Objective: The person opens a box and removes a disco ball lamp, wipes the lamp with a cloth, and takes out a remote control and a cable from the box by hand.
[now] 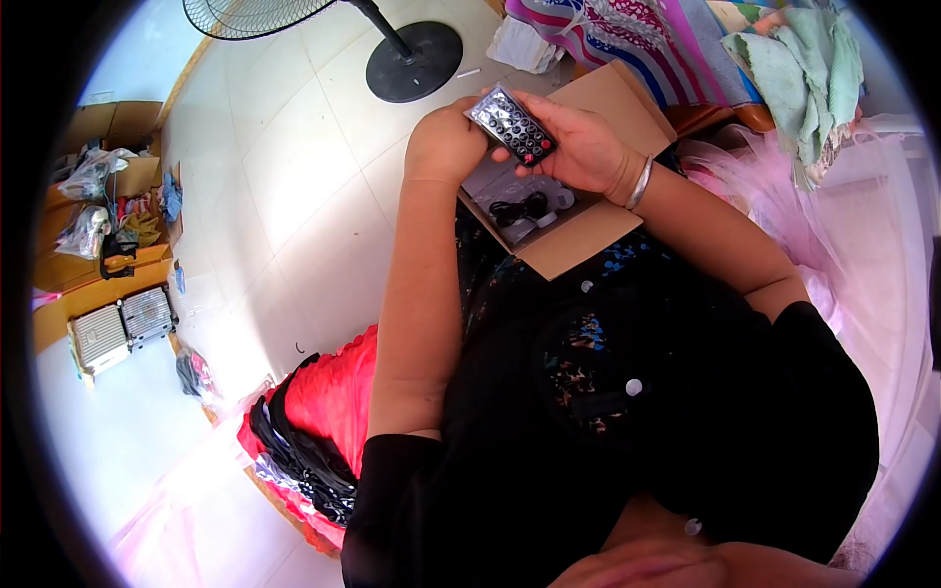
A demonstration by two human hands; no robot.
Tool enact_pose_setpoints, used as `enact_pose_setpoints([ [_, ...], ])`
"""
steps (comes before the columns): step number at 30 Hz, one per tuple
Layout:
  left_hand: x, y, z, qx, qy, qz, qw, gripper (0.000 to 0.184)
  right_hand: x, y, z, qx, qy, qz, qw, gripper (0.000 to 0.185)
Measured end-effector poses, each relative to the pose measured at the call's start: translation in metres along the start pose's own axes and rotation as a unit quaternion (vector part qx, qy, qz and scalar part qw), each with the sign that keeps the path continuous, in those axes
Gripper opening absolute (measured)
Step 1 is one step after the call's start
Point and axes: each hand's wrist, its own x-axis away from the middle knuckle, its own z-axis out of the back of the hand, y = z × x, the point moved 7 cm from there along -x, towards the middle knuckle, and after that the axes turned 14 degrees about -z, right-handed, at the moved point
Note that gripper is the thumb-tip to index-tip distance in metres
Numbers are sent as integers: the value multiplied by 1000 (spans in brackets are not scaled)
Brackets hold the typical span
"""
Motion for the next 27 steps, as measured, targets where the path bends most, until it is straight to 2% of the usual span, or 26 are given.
enact_pose_setpoints([
  [27,2,4,2,25,0,4,1000,40,-1,1,5,-2,4,-3,1000,44],
])
